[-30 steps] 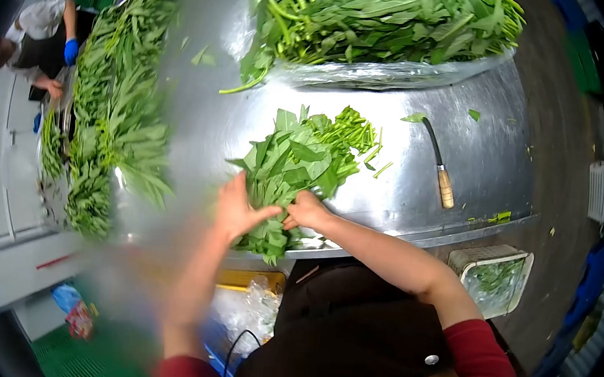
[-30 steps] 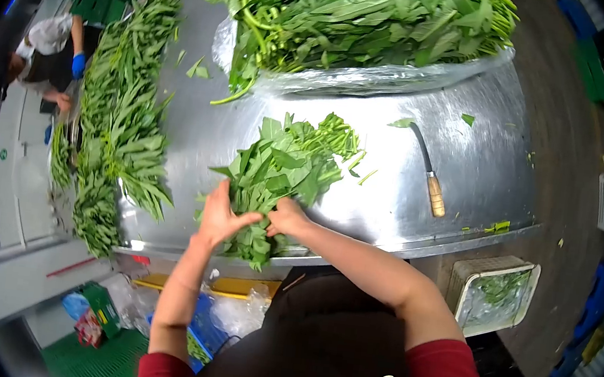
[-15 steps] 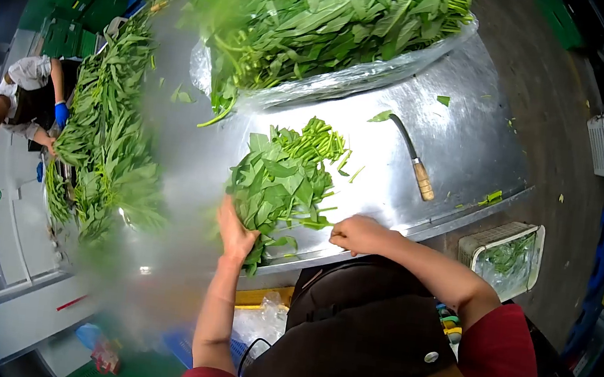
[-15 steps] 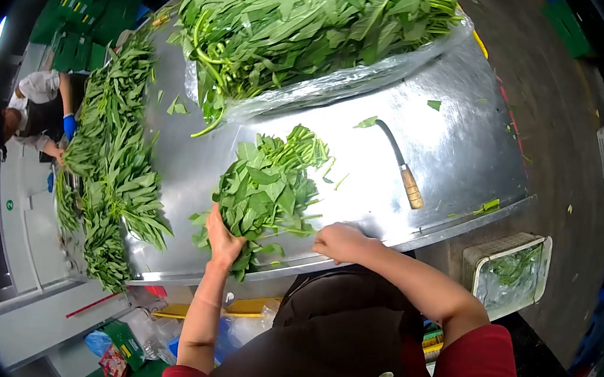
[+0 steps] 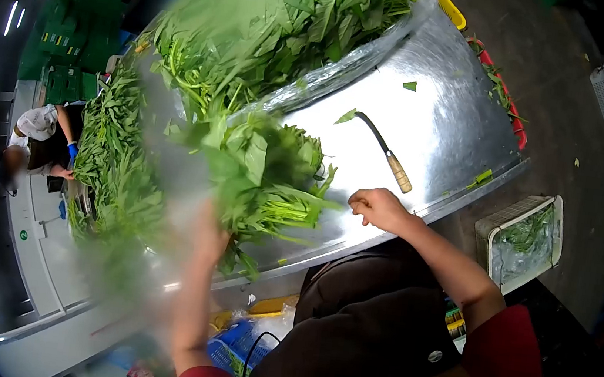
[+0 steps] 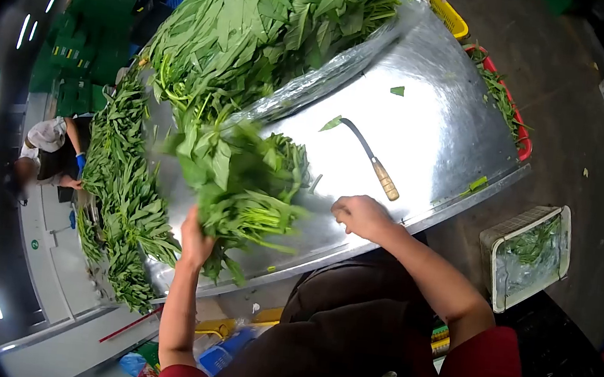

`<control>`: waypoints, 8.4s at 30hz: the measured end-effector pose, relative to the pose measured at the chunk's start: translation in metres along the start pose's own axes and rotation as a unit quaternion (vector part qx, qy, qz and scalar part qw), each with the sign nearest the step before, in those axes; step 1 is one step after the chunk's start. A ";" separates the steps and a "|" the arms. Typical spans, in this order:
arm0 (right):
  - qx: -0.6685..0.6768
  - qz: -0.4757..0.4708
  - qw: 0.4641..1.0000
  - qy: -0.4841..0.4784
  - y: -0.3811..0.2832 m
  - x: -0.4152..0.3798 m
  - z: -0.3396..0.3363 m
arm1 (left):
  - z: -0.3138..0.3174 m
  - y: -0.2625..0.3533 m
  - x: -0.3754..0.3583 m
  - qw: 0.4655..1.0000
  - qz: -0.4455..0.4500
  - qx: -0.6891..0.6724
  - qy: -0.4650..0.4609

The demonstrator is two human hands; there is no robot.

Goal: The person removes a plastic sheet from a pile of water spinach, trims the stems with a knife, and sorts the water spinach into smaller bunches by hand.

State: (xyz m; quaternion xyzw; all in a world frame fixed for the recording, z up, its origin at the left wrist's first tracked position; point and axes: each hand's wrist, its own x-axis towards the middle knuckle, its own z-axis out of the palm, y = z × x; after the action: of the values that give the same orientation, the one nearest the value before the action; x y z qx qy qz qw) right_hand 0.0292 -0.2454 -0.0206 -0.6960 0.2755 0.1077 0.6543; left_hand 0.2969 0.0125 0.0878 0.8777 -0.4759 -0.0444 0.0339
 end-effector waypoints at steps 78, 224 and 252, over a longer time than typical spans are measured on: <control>0.256 -0.112 0.957 0.080 -0.077 0.019 -0.011 | -0.117 0.051 -0.007 0.981 -0.003 -0.191 0.017; 0.401 -0.246 0.876 -0.104 -0.104 0.045 0.020 | -0.058 -0.015 -0.004 0.960 0.056 -0.270 0.046; 0.318 -0.152 0.913 -0.205 -0.123 0.016 -0.015 | -0.070 0.031 0.002 0.959 0.091 -0.263 0.049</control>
State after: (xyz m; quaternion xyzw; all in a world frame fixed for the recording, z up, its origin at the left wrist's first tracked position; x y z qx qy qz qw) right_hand 0.1038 -0.2654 0.0773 -0.4473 0.0457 0.0539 0.8916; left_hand 0.2798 -0.0048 0.1600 0.7915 -0.5233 -0.1219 0.2911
